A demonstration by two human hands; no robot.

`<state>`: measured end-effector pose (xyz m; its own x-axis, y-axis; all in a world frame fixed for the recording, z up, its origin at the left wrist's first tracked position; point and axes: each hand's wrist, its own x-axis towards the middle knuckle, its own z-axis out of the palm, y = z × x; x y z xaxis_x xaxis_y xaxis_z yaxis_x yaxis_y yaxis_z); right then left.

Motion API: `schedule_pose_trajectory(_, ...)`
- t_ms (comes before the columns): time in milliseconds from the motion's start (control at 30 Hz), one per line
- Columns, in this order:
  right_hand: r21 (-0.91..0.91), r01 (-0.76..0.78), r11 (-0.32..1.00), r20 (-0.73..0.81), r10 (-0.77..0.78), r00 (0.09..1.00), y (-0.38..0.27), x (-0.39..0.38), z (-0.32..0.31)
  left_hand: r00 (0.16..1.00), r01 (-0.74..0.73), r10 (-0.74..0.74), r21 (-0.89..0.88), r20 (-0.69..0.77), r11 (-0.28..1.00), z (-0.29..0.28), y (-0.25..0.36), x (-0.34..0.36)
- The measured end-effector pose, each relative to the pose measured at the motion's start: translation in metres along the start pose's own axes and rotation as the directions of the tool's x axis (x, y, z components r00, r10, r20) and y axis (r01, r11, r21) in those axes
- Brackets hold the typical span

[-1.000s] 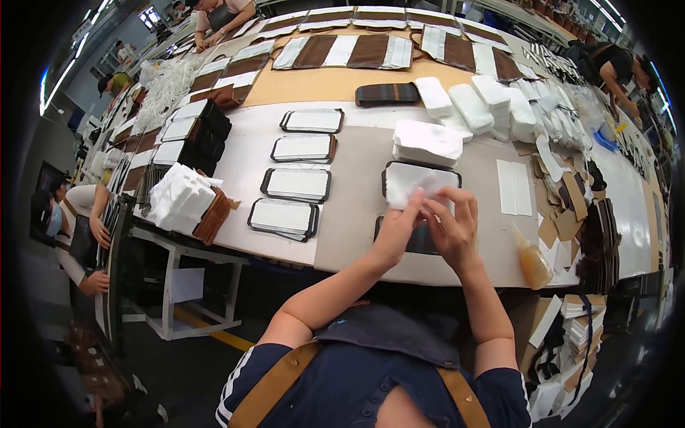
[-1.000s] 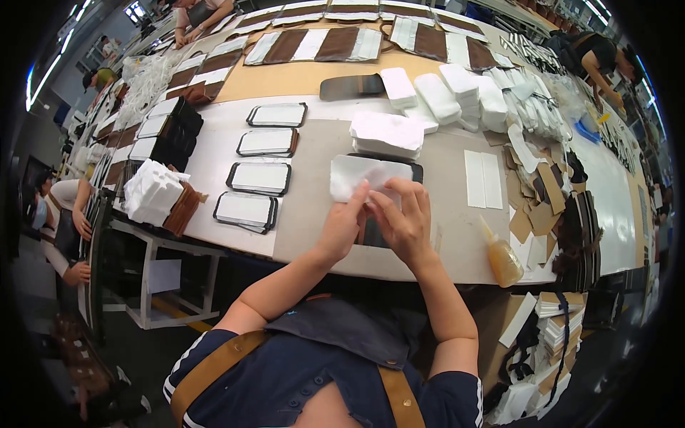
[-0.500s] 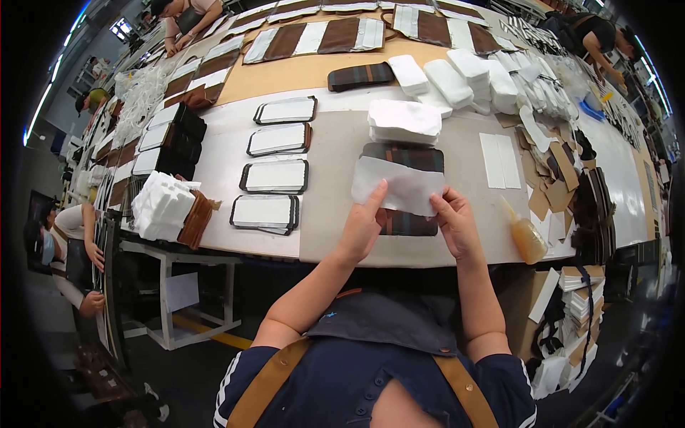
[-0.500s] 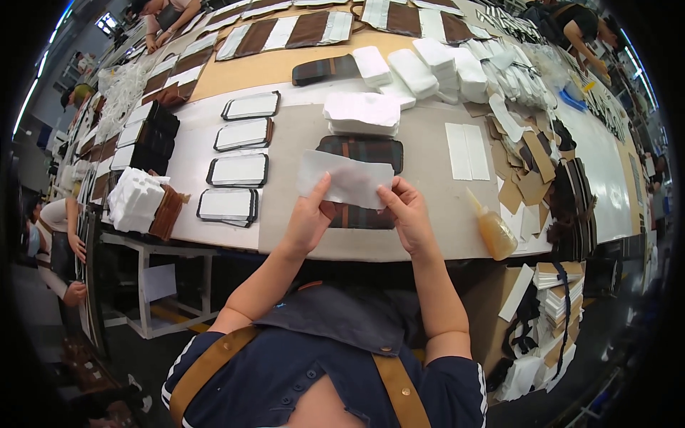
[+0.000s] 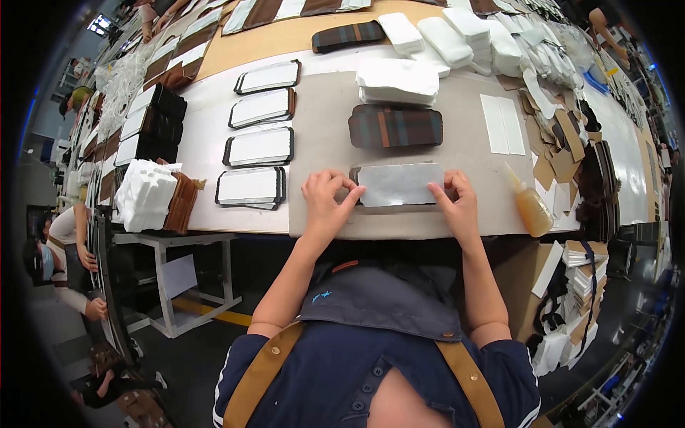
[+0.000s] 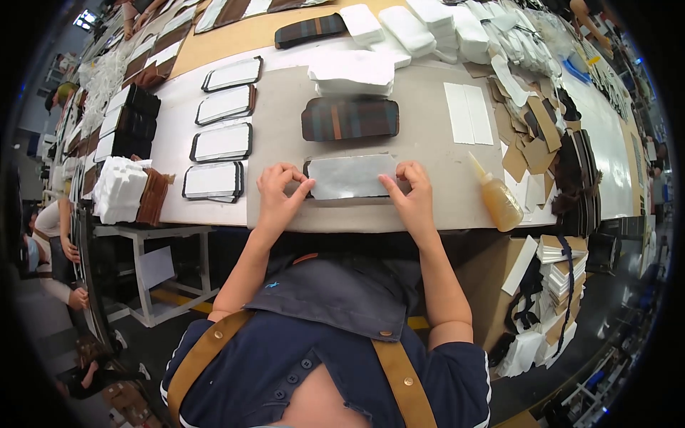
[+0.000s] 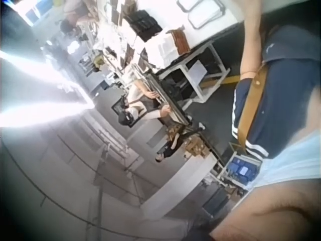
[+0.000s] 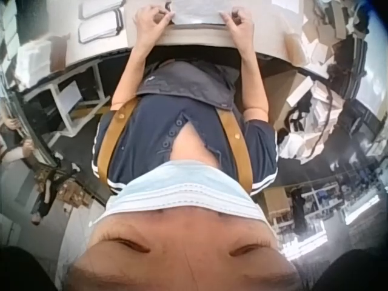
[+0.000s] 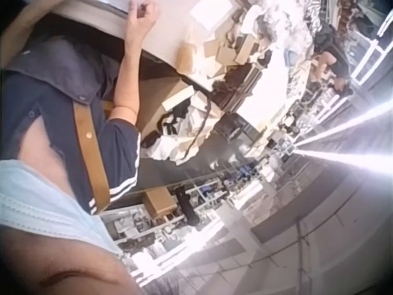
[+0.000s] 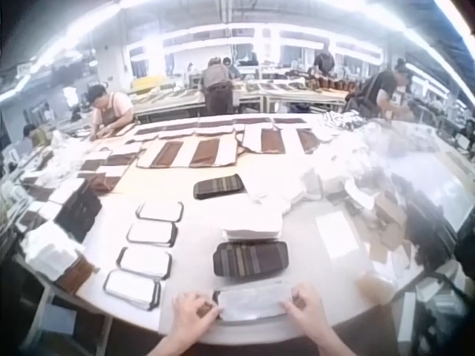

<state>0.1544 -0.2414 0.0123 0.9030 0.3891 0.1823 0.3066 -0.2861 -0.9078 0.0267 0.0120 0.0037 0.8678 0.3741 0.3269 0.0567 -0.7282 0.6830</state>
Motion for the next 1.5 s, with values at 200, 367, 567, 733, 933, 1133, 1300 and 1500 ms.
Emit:
schedule_pose_trajectory(200,-0.014,0.069,0.998,-0.057,-0.070,0.996,-0.001,-0.007,0.010,1.000,0.009,-0.008,0.044,-0.012,0.999,-0.003,-0.002,-0.002)
schedule_pose_trajectory(367,-0.157,0.374,0.914,0.075,-0.367,0.927,-0.063,0.009,-0.006,0.998,0.029,-0.031,-0.031,-0.056,0.999,-0.009,0.001,0.000)
schedule_pose_trajectory(567,-0.238,0.658,0.715,0.280,-0.598,0.751,-0.124,0.039,-0.009,0.998,0.019,-0.020,-0.007,-0.061,1.000,-0.013,0.009,0.000)
schedule_pose_trajectory(733,-0.236,0.696,0.678,0.314,-0.625,0.715,-0.139,0.042,-0.016,0.989,0.107,-0.074,-0.280,0.126,0.954,-0.015,0.019,0.006)
schedule_pose_trajectory(933,-0.206,0.563,0.800,0.195,-0.531,0.825,-0.111,0.037,-0.026,0.961,0.270,-0.197,-0.504,0.194,0.821,-0.007,0.017,0.009)
schedule_pose_trajectory(1133,-0.107,0.171,0.979,0.089,-0.162,0.983,-0.037,0.012,-0.015,0.971,0.234,-0.193,-0.394,0.142,0.889,-0.014,0.006,0.004)
schedule_pose_trajectory(1300,-0.187,0.163,0.969,0.091,-0.149,0.985,0.005,-0.001,0.000,0.989,0.132,-0.128,-0.057,0.068,0.990,-0.007,0.007,-0.008)
schedule_pose_trajectory(1500,-0.338,0.177,0.924,0.060,-0.167,0.984,0.005,0.000,0.005,0.996,0.083,-0.084,0.074,0.021,0.994,0.001,0.005,-0.010)
